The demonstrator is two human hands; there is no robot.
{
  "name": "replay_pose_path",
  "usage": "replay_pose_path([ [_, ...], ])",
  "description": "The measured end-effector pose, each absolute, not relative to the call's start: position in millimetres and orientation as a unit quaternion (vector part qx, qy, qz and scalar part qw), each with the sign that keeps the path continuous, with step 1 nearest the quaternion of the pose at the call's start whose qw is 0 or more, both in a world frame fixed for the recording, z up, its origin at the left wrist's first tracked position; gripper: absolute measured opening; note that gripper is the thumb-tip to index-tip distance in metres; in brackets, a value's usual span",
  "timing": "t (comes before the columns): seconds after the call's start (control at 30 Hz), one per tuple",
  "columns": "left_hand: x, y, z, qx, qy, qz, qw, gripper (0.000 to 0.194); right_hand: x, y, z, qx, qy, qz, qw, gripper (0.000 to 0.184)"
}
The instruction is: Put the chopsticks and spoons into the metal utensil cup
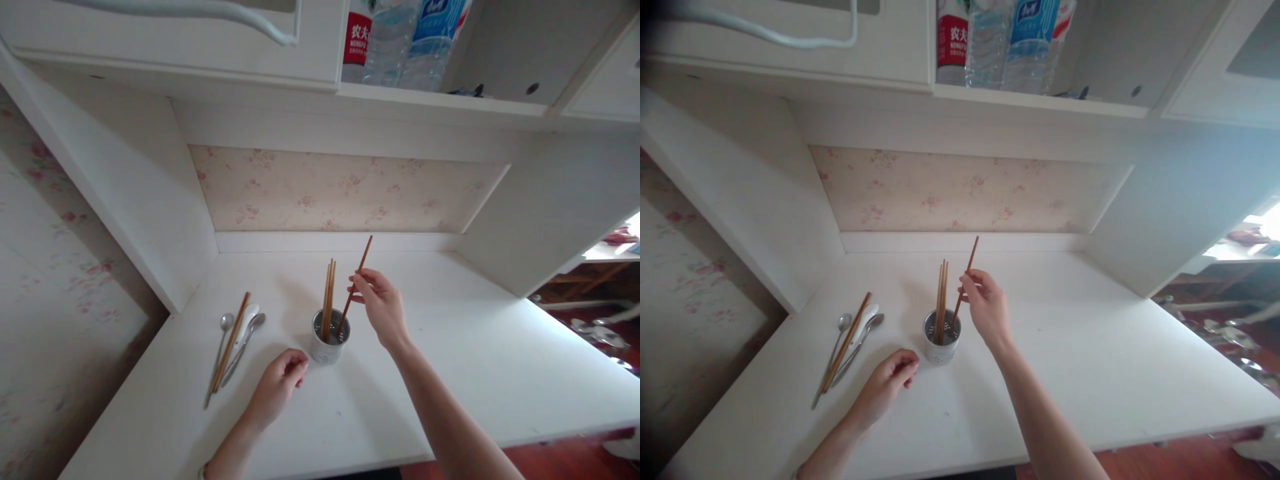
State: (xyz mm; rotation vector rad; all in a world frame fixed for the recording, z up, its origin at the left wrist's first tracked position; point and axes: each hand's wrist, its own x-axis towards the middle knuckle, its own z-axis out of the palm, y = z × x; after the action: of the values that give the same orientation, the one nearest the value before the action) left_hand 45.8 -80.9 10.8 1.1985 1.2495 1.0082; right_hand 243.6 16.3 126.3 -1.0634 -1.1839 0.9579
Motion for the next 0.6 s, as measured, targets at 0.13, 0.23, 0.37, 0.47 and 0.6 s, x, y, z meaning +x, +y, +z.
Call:
replay_pose_path([
  [0.13, 45.1, -79.9, 9.2, 0.503, 0.530, 0.422, 0.537, 0.021, 238.8, 20.6, 107.8, -0.488, -0.519, 0.417, 0.564, 0.034],
  [0.23, 44.9, -79.0, 9.6, 0.503, 0.532, 0.421, 0.535, 0.021, 235.4, 22.4, 98.4, -0.512, -0.548, 0.378, 0.543, 0.035],
  [0.37, 45.6, -78.4, 12.9, 0.500, 0.543, 0.417, 0.531, 0.023, 232.0, 21.2, 93.1, -0.531, -0.571, 0.348, 0.520, 0.035],
  [0.47, 46.0, -78.4, 15.2, 0.498, 0.544, 0.413, 0.534, 0.024, 230.4, 19.8, 92.7, -0.537, -0.577, 0.350, 0.506, 0.036],
  [0.6, 46.1, -78.5, 15.4, 0.498, 0.539, 0.414, 0.539, 0.024, 229.0, 21.1, 91.1, -0.546, -0.588, 0.338, 0.492, 0.036],
])
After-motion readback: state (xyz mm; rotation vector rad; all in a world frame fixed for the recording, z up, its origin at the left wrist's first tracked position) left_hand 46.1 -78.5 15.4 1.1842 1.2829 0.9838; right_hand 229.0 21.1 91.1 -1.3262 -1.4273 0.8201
